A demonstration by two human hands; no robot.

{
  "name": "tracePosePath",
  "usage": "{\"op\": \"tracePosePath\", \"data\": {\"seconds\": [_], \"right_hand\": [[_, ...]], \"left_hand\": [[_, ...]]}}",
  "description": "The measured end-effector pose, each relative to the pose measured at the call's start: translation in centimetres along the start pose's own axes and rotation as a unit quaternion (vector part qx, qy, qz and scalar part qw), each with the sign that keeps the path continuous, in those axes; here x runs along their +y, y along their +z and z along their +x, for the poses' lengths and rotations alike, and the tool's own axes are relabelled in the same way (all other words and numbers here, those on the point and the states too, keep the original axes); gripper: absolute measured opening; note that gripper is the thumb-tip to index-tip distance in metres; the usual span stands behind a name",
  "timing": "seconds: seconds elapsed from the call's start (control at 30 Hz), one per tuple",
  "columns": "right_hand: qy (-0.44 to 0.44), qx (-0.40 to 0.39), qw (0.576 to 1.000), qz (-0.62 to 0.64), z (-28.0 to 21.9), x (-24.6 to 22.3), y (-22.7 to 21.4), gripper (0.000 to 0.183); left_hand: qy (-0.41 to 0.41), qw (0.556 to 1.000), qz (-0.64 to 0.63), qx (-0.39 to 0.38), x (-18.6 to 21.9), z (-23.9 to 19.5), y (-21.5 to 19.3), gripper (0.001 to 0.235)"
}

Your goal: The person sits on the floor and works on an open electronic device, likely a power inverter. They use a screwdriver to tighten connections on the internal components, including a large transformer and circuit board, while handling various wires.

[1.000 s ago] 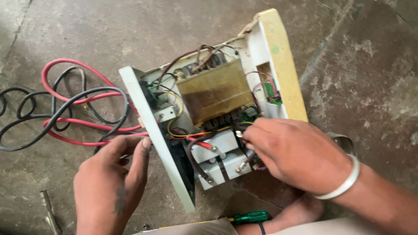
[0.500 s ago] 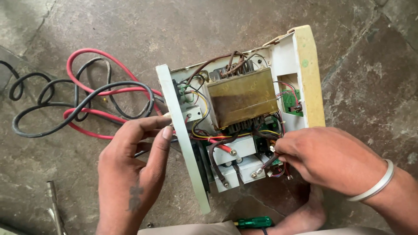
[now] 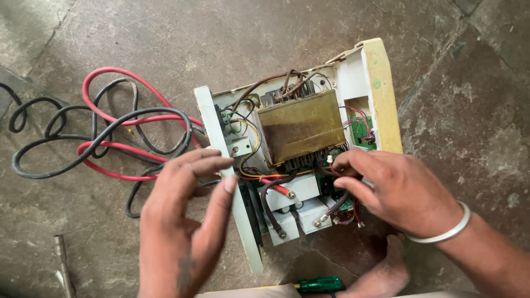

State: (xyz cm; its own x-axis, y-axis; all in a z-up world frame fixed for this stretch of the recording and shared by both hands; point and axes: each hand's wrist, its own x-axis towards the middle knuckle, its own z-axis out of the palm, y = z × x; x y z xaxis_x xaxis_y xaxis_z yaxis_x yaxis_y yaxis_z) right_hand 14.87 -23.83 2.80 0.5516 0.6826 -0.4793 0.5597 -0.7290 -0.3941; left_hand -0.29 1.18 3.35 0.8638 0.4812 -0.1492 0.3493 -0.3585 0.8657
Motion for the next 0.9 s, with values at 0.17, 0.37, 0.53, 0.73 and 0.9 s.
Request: {"op": "tracePosePath", "data": {"seconds": [0.17,0.37,0.53,0.73,0.9], "right_hand": [[-0.066,0.033,0.997,-0.023,0.0,-1.2,0.7,0.017],[0.006,-0.047,0.99,-0.135,0.3,-2.9,0.9,0.016],[-0.013,0.041,0.991,-0.129,0.4,-3.9,2.6,0.013],[-0.114,0.175,0.969,-0.133,0.2,-3.1,4.1,0.016],[-0.152,0.22,0.948,-0.173,-0.6,-2.8,4.5,0.018]], "left_hand": [[0.041,0.999,-0.007,-0.007,0.6,-0.8,0.9,0.02],[-0.143,0.968,-0.148,-0.141,-0.6,-2.6,2.7,0.03],[-0.222,0.832,-0.479,-0.172,-1.6,-3.5,4.4,0.06],[-0.185,0.835,-0.514,-0.069,-3.6,-2.5,2.6,0.06],[-0.284,0.831,-0.459,-0.135,-2.7,-2.8,3.3,0.05]]}}
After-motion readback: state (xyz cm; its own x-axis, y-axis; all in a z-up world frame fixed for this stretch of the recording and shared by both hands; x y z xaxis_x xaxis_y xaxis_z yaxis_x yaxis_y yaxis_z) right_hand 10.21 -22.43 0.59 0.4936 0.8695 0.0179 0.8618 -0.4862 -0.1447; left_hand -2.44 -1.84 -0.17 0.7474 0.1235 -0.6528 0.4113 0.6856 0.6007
